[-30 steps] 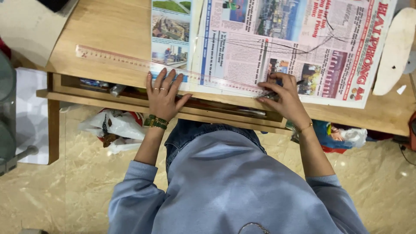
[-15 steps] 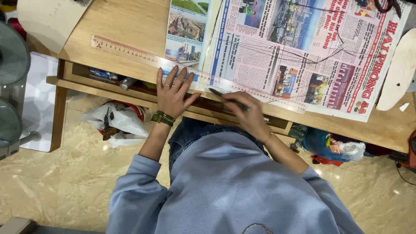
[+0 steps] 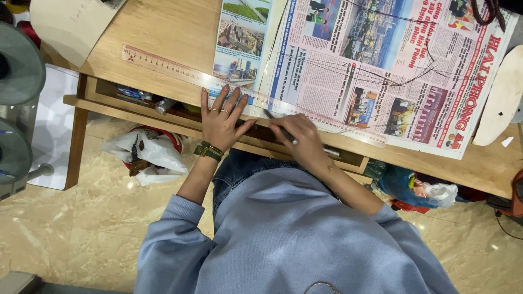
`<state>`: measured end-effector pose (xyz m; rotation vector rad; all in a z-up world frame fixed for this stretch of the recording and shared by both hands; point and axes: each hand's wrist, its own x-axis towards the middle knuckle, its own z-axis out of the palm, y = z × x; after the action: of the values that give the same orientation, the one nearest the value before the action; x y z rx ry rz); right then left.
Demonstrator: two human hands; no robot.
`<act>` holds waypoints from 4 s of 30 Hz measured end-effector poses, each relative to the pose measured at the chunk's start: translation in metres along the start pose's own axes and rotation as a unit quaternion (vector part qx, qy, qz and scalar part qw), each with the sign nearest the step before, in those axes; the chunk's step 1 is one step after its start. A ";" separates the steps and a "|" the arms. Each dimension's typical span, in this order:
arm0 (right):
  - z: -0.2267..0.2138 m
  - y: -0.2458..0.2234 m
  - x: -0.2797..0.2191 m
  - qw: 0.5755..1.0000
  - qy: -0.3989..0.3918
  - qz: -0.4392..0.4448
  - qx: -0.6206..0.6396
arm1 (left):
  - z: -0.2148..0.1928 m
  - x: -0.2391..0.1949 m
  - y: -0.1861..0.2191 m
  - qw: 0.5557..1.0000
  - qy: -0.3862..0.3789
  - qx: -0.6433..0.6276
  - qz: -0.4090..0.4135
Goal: The person arranges newspapers on a wooden table, applies tape to secure them, and uses a ruler and pen to draw lines and trace a shoe-shaped template onto the paper.
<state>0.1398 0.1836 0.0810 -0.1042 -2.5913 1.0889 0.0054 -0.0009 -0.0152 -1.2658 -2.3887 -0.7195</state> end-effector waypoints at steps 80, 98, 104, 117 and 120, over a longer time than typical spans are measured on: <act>-0.333 0.290 -0.049 0.848 0.238 0.422 0.214 | -0.001 -0.003 0.117 0.493 0.099 -0.532 -0.681; -0.165 0.140 -0.028 0.926 0.080 0.313 -0.196 | -0.024 -0.014 0.074 0.965 -0.128 -0.202 -0.105; -0.188 0.247 -0.013 0.926 0.119 0.276 -0.227 | -0.008 0.002 0.097 0.968 -0.189 -0.166 0.016; -0.106 0.079 0.103 0.957 -0.219 0.144 -0.126 | 0.002 0.021 0.112 0.956 -0.155 -0.249 -0.017; -0.087 0.092 0.126 0.920 -0.324 0.136 -0.175 | -0.002 0.027 0.112 0.961 -0.150 -0.232 0.009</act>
<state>0.0435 0.3322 0.1070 -0.2259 -3.4466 0.8198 0.0847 0.0692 0.0314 -1.6800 -2.5257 -1.2127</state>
